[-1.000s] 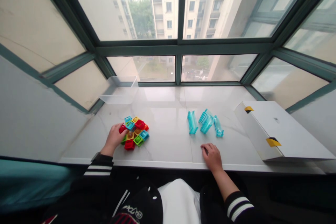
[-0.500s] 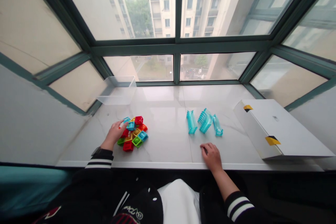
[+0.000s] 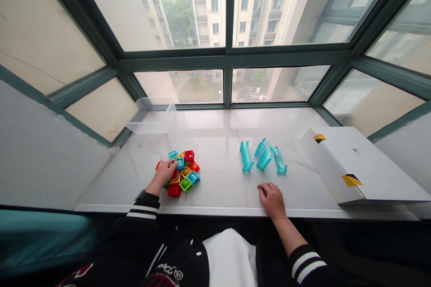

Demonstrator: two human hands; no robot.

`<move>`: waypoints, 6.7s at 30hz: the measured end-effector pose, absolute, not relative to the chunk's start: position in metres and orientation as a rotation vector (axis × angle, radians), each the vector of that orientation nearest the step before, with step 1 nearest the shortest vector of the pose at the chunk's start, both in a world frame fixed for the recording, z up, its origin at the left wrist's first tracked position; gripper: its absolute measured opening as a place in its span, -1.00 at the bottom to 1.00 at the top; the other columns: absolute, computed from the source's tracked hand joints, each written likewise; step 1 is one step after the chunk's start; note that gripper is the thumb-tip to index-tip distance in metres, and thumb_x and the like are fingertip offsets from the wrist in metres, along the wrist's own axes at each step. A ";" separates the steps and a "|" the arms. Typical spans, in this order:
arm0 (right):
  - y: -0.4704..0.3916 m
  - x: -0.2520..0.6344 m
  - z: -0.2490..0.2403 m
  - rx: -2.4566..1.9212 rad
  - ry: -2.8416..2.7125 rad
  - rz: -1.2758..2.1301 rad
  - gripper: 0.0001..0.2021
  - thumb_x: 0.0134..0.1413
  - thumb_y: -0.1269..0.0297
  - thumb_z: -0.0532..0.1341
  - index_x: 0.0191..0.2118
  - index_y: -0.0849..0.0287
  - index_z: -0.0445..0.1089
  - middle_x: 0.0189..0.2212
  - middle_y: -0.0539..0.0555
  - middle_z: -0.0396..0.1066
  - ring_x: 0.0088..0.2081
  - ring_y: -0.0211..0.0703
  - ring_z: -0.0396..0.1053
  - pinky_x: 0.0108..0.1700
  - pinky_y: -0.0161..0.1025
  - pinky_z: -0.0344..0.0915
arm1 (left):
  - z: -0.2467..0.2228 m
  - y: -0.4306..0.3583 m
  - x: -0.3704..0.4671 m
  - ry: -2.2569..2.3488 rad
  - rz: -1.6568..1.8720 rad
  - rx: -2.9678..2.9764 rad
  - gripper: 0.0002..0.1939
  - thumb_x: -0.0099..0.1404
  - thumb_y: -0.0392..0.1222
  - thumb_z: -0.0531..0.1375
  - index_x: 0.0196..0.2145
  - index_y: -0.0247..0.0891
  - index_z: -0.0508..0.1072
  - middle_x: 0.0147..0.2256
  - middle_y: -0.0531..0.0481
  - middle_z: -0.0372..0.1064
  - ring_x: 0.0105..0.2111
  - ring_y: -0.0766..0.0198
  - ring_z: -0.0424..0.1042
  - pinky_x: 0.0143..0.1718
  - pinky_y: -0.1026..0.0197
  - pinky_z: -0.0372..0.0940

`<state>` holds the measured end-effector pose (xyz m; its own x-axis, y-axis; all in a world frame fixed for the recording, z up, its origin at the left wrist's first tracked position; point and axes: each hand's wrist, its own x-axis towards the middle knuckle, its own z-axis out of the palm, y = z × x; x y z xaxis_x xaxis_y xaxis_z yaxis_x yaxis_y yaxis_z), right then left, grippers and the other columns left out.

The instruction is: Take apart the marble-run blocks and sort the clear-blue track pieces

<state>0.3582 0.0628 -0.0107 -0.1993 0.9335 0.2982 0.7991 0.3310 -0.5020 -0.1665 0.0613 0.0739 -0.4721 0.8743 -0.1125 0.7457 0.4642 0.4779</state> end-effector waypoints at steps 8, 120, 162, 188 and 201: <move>0.063 0.357 -0.010 -1.523 -2.044 0.340 -0.75 0.31 0.25 0.11 -0.16 0.10 0.56 -0.21 0.16 0.54 -0.14 0.07 0.44 0.04 -0.01 0.32 | 0.061 0.060 -0.077 2.250 0.653 1.568 -0.58 0.50 0.11 0.04 0.00 -0.17 0.57 0.12 -0.15 0.53 0.33 -0.07 0.27 0.50 -0.20 -0.21; 0.060 0.292 0.066 -1.134 -1.317 1.517 -0.41 -0.03 -0.06 0.51 0.11 0.08 0.54 0.02 0.18 0.61 0.03 0.17 0.56 0.13 0.16 0.47 | 0.117 0.033 -0.011 1.803 0.752 2.211 -0.63 0.47 -0.16 0.11 0.18 -0.14 0.45 0.15 -0.18 0.49 0.19 -0.09 0.41 0.39 -0.34 0.06; 0.101 0.376 0.025 -1.656 -1.731 0.579 -0.48 0.11 0.04 0.23 0.17 0.11 0.43 0.09 0.23 0.48 0.09 0.13 0.48 0.15 0.09 0.44 | 0.100 0.040 -0.011 2.019 0.530 2.228 -0.74 0.46 -0.13 0.11 -0.09 -0.18 0.59 0.04 -0.20 0.55 0.06 -0.09 0.47 0.14 -0.13 0.31; 0.083 0.371 0.047 -1.612 -1.603 0.609 -0.42 0.14 -0.06 0.30 0.22 0.10 0.39 0.19 0.30 0.35 0.08 0.16 0.46 0.06 0.08 0.51 | 0.099 0.040 -0.013 1.962 0.623 2.186 -0.73 0.50 -0.08 0.08 -0.08 -0.17 0.55 -0.01 -0.19 0.56 0.01 -0.07 0.51 0.10 -0.13 0.36; 0.054 0.290 0.083 -1.133 -2.007 0.930 -0.79 0.32 0.19 0.20 -0.05 0.03 0.55 -0.17 0.11 0.57 -0.17 -0.01 0.54 -0.06 -0.03 0.51 | 0.080 0.044 -0.023 1.937 0.890 1.927 -0.50 0.33 -0.43 -0.02 0.13 -0.23 0.48 0.10 -0.18 0.52 0.14 0.06 0.48 0.26 -0.05 0.36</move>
<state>0.2898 0.0540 0.0829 -0.4197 0.8881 0.1874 0.4314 0.3768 -0.8197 -0.0229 0.0437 0.0797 -0.0809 0.9700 0.2292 0.8059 -0.0717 0.5876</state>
